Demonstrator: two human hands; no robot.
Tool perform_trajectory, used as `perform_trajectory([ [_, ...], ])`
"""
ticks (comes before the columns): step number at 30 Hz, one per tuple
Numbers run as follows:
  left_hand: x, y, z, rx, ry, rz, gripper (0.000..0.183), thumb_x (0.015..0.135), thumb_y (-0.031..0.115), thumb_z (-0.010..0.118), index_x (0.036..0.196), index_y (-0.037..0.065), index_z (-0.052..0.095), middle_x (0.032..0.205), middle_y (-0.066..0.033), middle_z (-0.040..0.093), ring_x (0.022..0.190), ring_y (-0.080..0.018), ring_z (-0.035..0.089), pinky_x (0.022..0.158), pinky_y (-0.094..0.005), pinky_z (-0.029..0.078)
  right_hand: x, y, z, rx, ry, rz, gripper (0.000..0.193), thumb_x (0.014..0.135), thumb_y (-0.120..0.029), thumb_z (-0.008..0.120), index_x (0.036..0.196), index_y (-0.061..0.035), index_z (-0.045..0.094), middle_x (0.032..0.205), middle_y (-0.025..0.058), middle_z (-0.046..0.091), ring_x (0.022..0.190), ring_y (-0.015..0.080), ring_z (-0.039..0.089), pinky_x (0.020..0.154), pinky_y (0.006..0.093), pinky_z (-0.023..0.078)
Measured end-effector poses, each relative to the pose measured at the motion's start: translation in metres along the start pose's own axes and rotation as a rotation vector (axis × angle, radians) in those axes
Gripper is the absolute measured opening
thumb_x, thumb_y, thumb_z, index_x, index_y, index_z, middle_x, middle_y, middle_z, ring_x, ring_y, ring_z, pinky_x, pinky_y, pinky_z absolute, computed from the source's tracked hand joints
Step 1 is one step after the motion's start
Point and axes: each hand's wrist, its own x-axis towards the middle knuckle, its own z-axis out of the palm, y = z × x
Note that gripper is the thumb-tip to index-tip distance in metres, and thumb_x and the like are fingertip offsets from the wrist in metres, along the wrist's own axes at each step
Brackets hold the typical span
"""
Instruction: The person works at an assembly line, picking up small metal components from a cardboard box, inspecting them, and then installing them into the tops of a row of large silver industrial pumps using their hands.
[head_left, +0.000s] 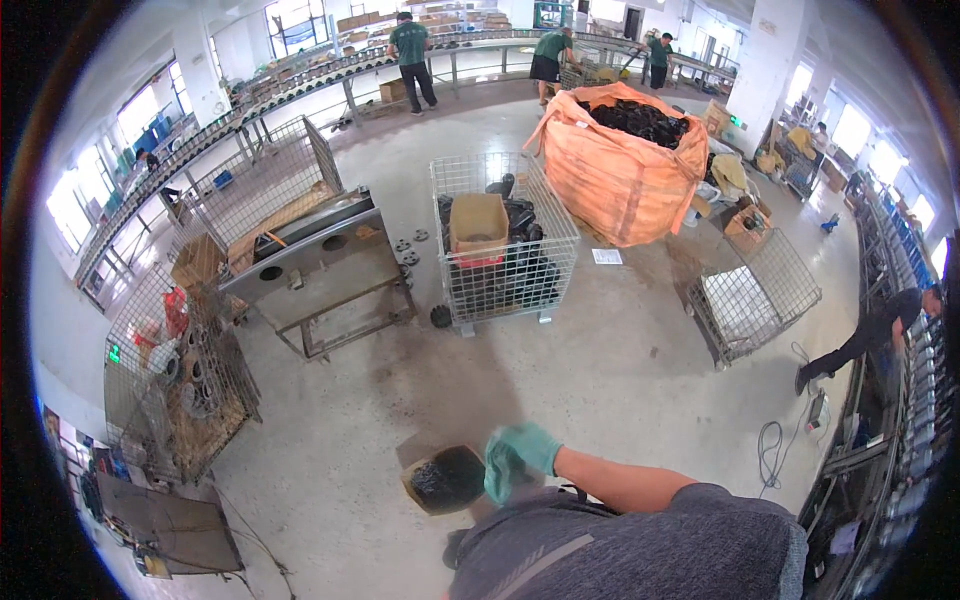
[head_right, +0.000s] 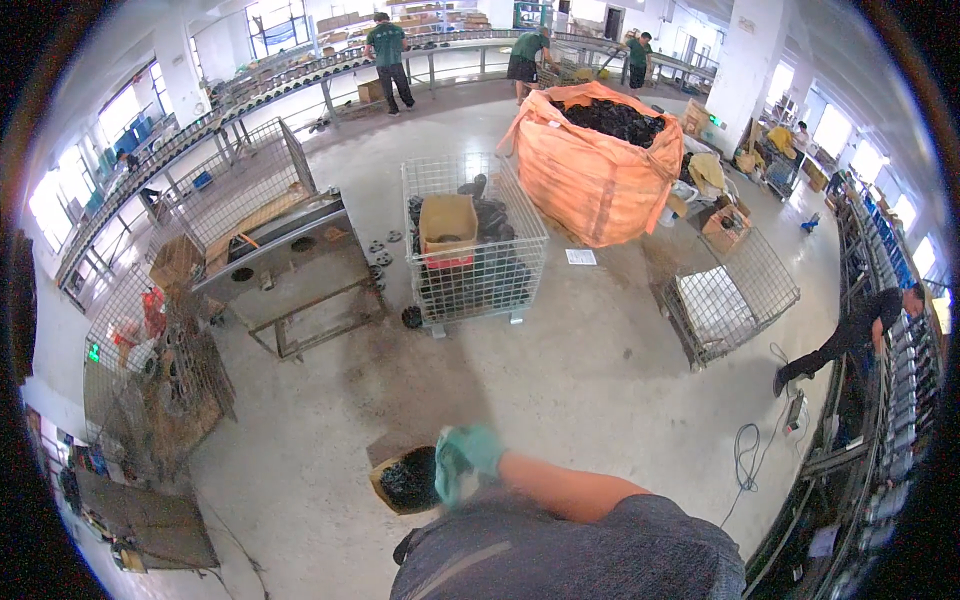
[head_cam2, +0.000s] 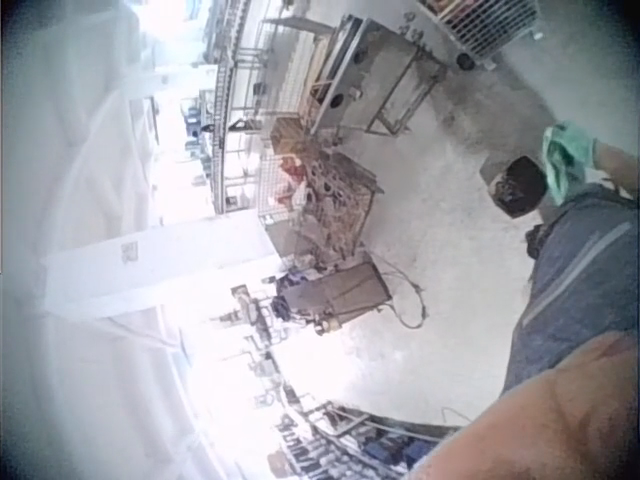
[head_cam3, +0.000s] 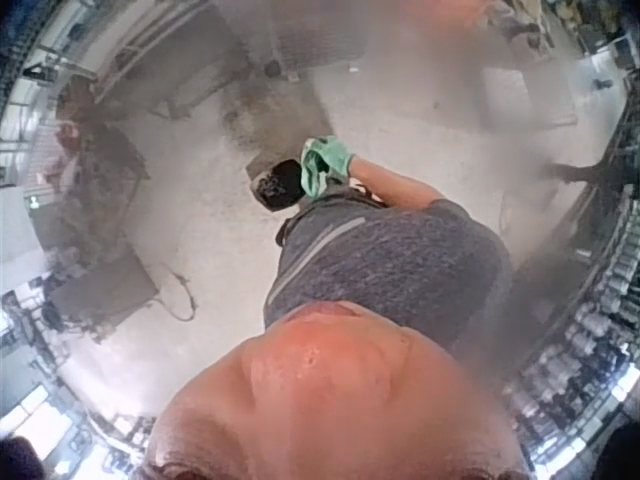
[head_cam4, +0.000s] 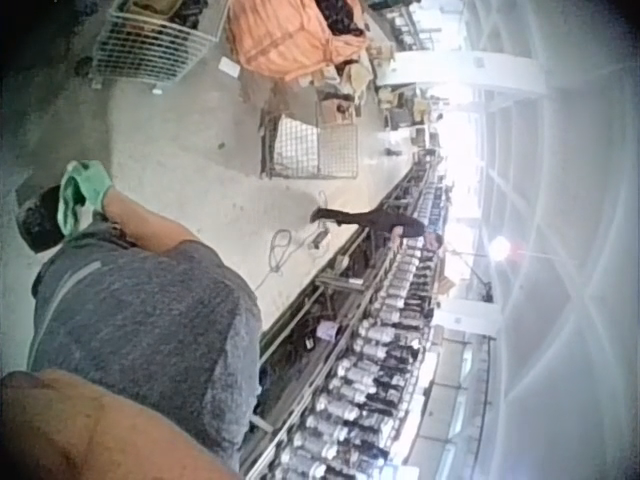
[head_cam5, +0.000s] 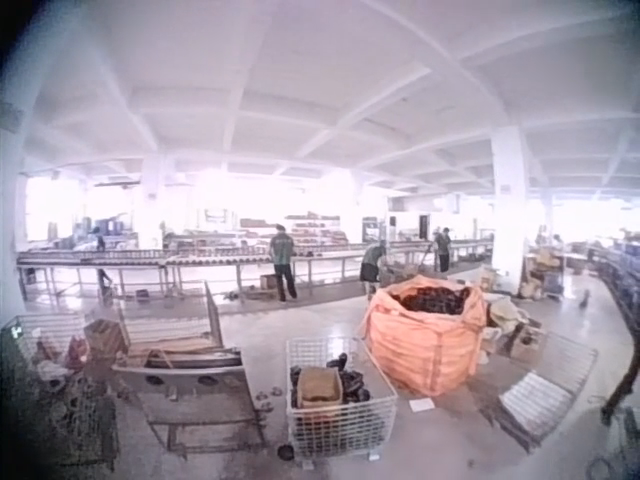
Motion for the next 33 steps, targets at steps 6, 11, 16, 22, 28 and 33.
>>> perform_trajectory([
  [6,-0.006,0.007,-0.004,-0.125,0.025,-0.007,0.051,0.099,0.054,0.054,0.121,0.010,0.068,0.108,-0.0084,0.072,0.089,-0.0272,0.067,0.080,-0.0426,0.054,-0.011,-0.028,-0.011,0.114,0.092,-0.003,0.040,0.101,-0.041,0.062,0.092,-0.0039,0.074,0.076,0.0082,0.070,0.055,0.0177,0.061,0.051,0.0352,0.051],
  [11,-0.007,0.014,-0.004,-0.219,0.039,-0.008,0.053,0.099,0.056,0.054,0.121,0.010,0.068,0.107,-0.0076,0.072,0.088,-0.0263,0.067,0.079,-0.0420,0.054,-0.003,-0.033,-0.016,0.124,0.136,0.023,0.039,0.101,-0.039,0.063,0.090,-0.0039,0.074,0.069,0.0070,0.067,0.051,0.0171,0.059,0.047,0.0329,0.049],
  [16,-0.014,0.020,-0.008,-0.288,0.068,-0.005,0.055,0.099,0.058,0.054,0.121,0.010,0.067,0.106,-0.0069,0.071,0.086,-0.0255,0.067,0.078,-0.0415,0.054,-0.001,-0.034,-0.012,0.094,0.101,0.074,0.040,0.102,-0.040,0.063,0.091,-0.0041,0.076,0.072,0.0050,0.071,0.056,0.0144,0.064,0.052,0.0321,0.052],
  [22,-0.031,0.021,-0.017,-0.386,0.102,0.005,0.057,0.099,0.060,0.053,0.122,0.010,0.067,0.104,-0.0059,0.071,0.084,-0.0244,0.066,0.076,-0.0409,0.054,0.006,-0.027,-0.009,0.075,0.024,0.069,0.043,0.103,-0.043,0.059,0.096,-0.0032,0.075,0.080,0.0066,0.074,0.066,0.0164,0.067,0.063,0.0344,0.056],
  [28,-0.073,0.003,-0.051,-0.545,0.168,0.052,0.059,0.099,0.062,0.053,0.122,0.010,0.067,0.103,-0.0050,0.071,0.082,-0.0233,0.066,0.075,-0.0403,0.054,0.015,-0.032,-0.005,0.143,-0.065,0.048,0.041,0.103,-0.041,0.057,0.097,-0.0042,0.074,0.080,0.0064,0.072,0.066,0.0169,0.066,0.061,0.0339,0.054],
  [33,-0.147,-0.040,-0.100,-0.821,0.182,0.177,0.060,0.098,0.064,0.053,0.122,0.010,0.066,0.102,-0.0043,0.071,0.080,-0.0225,0.066,0.074,-0.0397,0.054,0.044,0.005,0.026,0.007,-0.156,-0.104,0.031,0.104,-0.030,0.054,0.098,-0.0081,0.074,0.085,0.0048,0.073,0.072,0.0161,0.067,0.064,0.0326,0.055],
])
